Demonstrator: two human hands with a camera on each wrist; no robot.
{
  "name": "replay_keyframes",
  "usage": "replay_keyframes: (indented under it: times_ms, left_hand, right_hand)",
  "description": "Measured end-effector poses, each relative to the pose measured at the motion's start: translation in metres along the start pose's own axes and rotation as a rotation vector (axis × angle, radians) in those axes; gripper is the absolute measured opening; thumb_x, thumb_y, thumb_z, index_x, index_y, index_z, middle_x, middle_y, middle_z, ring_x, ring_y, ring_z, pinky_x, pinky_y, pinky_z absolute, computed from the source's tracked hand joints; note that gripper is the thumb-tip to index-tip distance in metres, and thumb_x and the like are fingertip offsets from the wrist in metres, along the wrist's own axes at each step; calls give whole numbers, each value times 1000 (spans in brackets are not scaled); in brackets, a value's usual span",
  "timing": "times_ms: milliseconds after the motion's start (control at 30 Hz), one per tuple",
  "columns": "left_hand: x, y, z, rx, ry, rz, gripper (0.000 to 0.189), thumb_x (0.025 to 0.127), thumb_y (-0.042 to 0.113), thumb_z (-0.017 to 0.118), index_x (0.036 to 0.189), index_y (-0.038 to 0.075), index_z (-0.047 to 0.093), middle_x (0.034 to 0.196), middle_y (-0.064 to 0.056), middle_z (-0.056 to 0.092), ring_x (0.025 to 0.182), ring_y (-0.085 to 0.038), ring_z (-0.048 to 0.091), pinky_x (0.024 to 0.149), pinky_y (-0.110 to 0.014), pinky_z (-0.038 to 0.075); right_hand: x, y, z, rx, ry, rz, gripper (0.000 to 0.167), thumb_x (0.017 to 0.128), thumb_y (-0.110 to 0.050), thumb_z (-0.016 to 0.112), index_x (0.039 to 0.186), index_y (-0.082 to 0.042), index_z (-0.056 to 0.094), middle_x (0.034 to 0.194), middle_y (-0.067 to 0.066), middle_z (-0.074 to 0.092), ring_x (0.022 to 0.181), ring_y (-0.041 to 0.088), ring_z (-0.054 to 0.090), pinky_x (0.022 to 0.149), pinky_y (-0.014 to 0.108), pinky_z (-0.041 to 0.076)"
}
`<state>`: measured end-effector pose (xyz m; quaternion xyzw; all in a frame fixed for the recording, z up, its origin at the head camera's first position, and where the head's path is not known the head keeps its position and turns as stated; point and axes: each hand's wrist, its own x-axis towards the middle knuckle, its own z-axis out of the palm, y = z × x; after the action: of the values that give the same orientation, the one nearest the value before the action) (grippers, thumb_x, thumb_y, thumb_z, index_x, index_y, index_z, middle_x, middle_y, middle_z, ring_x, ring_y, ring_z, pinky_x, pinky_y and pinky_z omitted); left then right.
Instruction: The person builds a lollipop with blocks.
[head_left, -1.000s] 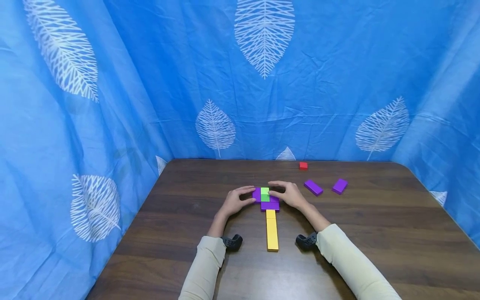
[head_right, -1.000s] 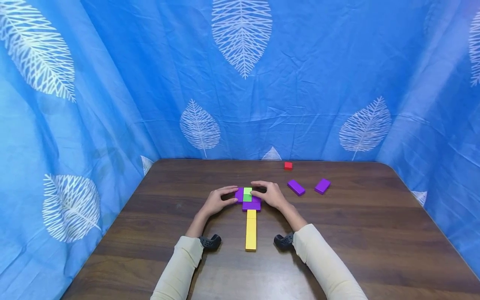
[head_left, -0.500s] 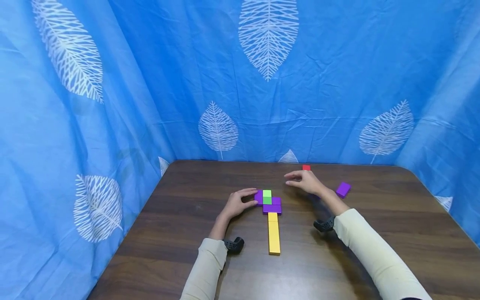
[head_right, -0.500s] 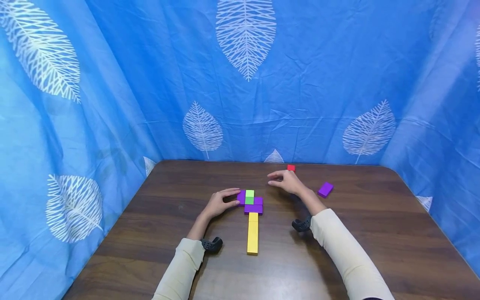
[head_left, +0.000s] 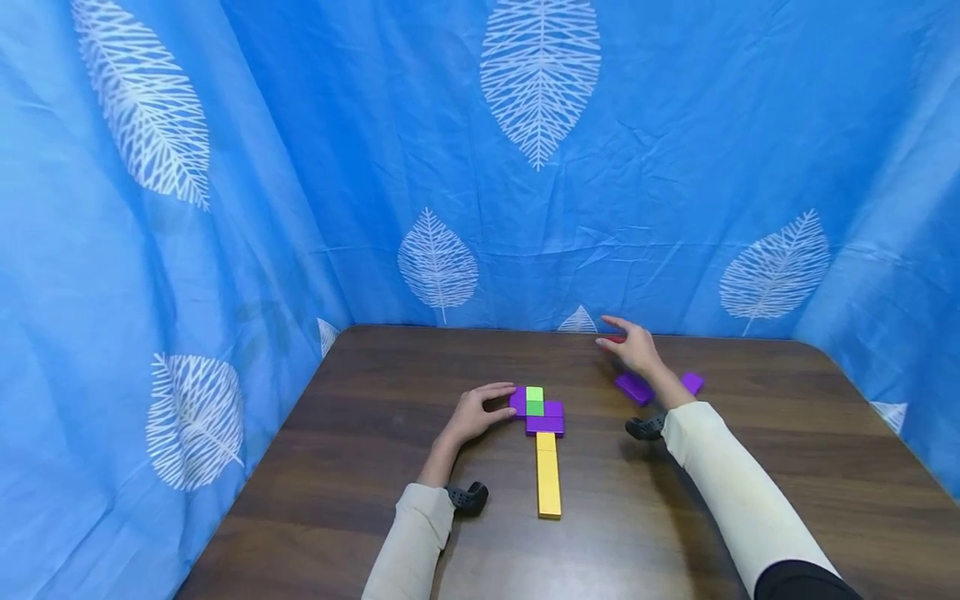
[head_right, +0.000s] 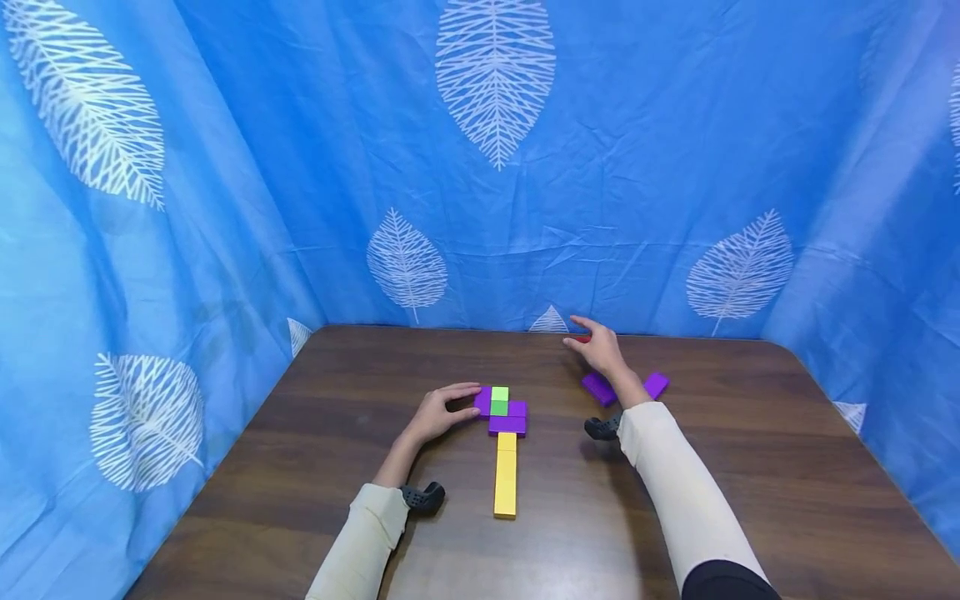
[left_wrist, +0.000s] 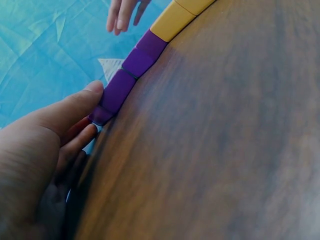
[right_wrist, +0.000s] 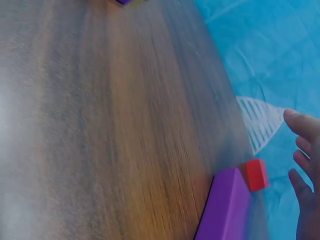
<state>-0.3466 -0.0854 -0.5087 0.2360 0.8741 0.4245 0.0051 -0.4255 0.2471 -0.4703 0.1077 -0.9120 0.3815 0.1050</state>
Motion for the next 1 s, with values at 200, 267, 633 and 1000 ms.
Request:
replay_keyframes:
  times_ms: [200,267,633,1000]
  left_hand:
    - [-2,-1,-2,-7,1,-20,42,84,33,68,123,19,61,129,1,55,123,-18,46,101,-38,36]
    - [-2,-1,-2,-4,1,-20,42,84,33,68,123,19,61,129,1,55,123,-18,46,101,-38,36]
    - [1,-4,0,6,1,-8,44,84,35,68,123,19,62,128,0,56,122,-19,47,100,-39,38]
    - [1,-4,0,-5,4,-20,43,83,35,68,123,19,62,128,1,56,122,-19,47,100,-39,37]
  right_hand:
    - [-1,10,2,65,27,134,57,86,-22,67,133,2,45,133,23,45,117,40,45,96,50,37]
    - [-1,12,2,72,22,181,59,87,-24,66,134,3,44,134,23,44,120,41,42,98,50,35]
    - [-6,21,6,41,-26,282,54,90,-21,61,133,6,43,133,27,43,123,41,38,101,49,32]
    - [-9,27,8,-70,-28,239,42,90,-17,61,127,1,53,126,27,50,118,43,42,97,53,34]
